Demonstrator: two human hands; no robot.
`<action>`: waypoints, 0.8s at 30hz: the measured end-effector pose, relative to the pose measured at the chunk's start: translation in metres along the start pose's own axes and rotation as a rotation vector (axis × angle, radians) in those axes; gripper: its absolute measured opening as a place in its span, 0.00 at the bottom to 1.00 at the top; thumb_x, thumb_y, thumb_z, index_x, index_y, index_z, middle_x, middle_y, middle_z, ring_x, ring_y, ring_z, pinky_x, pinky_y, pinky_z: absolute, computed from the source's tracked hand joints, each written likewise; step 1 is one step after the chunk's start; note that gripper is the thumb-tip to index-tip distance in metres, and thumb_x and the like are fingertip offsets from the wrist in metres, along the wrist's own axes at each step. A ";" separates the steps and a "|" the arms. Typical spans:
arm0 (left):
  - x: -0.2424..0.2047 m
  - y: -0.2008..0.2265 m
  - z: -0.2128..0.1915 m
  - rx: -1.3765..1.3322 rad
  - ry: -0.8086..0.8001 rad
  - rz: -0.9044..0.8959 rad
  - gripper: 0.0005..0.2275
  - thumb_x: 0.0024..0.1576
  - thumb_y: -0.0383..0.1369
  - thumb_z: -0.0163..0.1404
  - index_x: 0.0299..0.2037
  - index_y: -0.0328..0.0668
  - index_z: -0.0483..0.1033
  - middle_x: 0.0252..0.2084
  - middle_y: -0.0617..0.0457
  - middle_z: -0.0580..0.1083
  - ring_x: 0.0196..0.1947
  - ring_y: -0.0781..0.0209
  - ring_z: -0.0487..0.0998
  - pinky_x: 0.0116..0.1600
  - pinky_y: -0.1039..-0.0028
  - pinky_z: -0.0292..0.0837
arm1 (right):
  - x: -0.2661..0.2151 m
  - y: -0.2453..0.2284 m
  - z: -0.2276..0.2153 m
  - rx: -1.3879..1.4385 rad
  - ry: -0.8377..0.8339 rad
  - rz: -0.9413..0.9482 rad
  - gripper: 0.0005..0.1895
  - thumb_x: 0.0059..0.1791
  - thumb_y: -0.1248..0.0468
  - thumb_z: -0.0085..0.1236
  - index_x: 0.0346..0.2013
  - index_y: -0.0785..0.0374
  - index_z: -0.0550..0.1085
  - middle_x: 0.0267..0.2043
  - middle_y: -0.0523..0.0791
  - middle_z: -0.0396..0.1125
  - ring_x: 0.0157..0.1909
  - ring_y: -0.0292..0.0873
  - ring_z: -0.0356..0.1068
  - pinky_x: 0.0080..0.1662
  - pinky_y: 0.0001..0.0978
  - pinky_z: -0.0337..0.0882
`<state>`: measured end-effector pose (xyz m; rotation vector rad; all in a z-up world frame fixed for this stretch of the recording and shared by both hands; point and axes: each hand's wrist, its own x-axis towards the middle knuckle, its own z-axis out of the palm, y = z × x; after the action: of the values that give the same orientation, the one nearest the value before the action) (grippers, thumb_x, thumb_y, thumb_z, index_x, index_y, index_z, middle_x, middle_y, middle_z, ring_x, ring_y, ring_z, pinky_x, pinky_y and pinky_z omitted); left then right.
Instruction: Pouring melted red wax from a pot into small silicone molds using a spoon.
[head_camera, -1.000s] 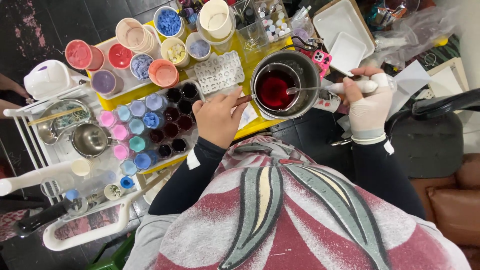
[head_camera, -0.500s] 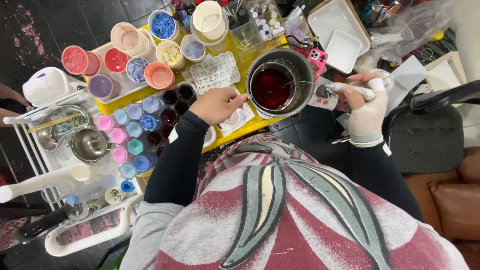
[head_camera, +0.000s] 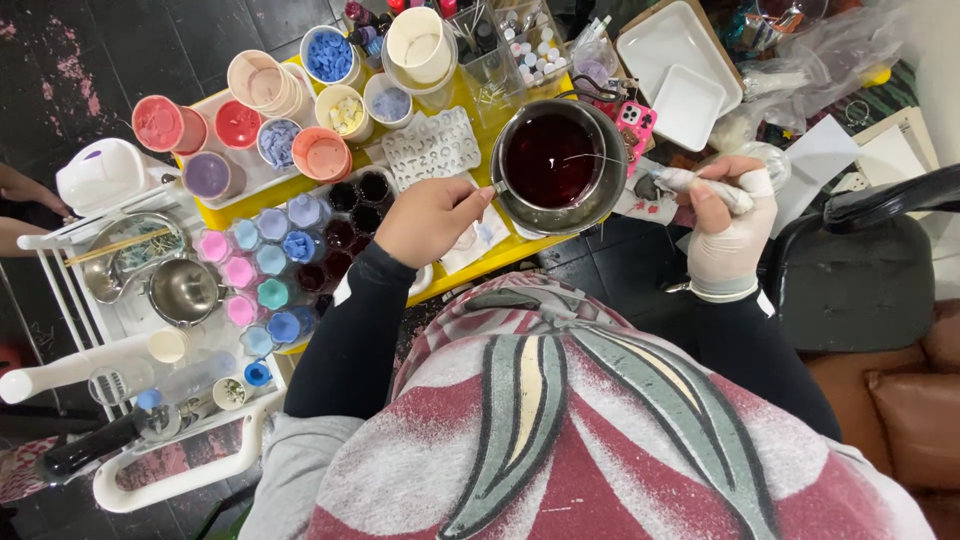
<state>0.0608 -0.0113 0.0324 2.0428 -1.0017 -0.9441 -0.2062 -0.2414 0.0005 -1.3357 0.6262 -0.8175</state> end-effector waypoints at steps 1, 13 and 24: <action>-0.001 0.002 -0.002 0.001 0.001 0.003 0.18 0.62 0.46 0.48 0.34 0.36 0.79 0.22 0.45 0.74 0.23 0.51 0.75 0.34 0.64 0.70 | 0.000 0.000 0.002 0.000 0.001 -0.003 0.11 0.56 0.66 0.60 0.49 0.64 0.68 0.40 0.42 0.68 0.36 0.33 0.70 0.39 0.24 0.70; -0.012 0.009 -0.008 -0.048 -0.010 -0.024 0.19 0.62 0.46 0.49 0.32 0.37 0.81 0.20 0.50 0.74 0.21 0.59 0.73 0.32 0.68 0.69 | -0.007 0.004 0.007 0.017 -0.026 -0.046 0.10 0.55 0.67 0.61 0.48 0.65 0.71 0.40 0.43 0.69 0.37 0.32 0.69 0.39 0.20 0.65; -0.009 -0.012 -0.005 -0.013 0.003 -0.011 0.21 0.61 0.47 0.49 0.28 0.37 0.80 0.20 0.47 0.73 0.22 0.56 0.74 0.34 0.66 0.69 | -0.009 0.013 0.008 0.003 -0.057 -0.029 0.10 0.54 0.68 0.61 0.48 0.66 0.71 0.43 0.43 0.69 0.43 0.34 0.70 0.49 0.25 0.70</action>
<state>0.0651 0.0036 0.0287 2.0407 -0.9811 -0.9509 -0.2030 -0.2294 -0.0119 -1.3639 0.5613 -0.8008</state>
